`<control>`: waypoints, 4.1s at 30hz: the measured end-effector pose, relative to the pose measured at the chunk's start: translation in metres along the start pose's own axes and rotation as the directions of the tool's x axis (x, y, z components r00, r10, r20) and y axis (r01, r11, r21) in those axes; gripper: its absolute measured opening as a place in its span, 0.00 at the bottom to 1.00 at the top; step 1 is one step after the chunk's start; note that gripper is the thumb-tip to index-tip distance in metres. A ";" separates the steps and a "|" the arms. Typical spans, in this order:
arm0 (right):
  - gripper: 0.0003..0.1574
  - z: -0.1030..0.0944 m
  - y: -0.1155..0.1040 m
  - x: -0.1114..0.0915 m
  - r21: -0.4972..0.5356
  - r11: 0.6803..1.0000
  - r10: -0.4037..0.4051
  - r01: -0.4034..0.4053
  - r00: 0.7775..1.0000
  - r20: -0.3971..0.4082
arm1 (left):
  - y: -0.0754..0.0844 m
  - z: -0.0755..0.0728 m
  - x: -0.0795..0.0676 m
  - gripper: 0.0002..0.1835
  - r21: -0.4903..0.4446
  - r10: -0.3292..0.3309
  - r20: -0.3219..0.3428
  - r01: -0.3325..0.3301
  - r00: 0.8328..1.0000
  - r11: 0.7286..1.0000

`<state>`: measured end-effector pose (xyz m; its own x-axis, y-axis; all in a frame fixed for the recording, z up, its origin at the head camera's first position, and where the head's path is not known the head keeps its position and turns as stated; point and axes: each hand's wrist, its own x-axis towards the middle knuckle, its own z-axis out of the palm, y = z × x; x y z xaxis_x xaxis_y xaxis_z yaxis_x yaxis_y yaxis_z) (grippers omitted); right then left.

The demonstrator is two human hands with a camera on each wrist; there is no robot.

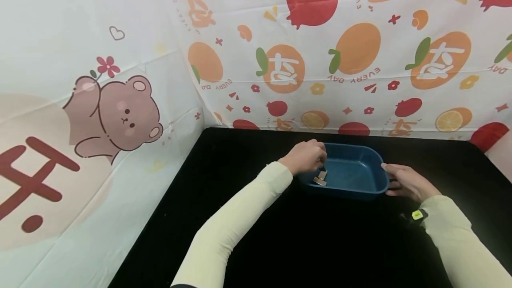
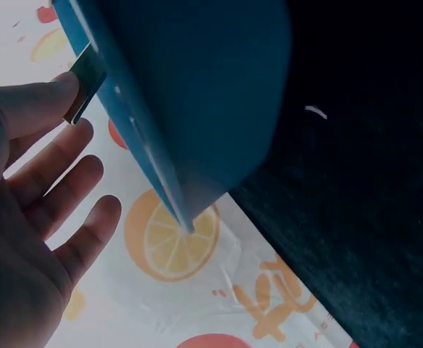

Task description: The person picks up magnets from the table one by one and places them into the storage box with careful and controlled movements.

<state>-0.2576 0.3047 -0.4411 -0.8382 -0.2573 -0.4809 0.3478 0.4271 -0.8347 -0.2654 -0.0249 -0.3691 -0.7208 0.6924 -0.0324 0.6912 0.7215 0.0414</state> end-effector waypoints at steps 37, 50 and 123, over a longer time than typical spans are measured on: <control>0.47 0.000 0.001 0.002 0.002 1.000 0.004 -0.004 1.000 -0.015 | -0.012 0.015 -0.021 0.08 -0.141 -0.012 -0.201 -0.016 0.980 0.990; 0.47 0.008 0.001 -0.004 -0.028 0.998 -0.062 0.060 0.995 -0.075 | -0.030 -0.002 -0.075 0.10 -0.183 -0.077 -0.355 0.012 0.932 0.983; 0.39 0.028 -0.033 0.005 -0.002 0.995 -0.096 0.098 0.978 -0.187 | -0.045 0.050 -0.167 0.34 -0.587 -0.428 -0.020 0.336 0.903 0.736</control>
<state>-0.2615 0.2649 -0.4233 -0.9316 -0.1303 -0.3393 0.2633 0.4013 -0.8773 -0.1732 -0.1724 -0.4151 -0.9483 0.3163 -0.0270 0.2362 0.7597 0.6058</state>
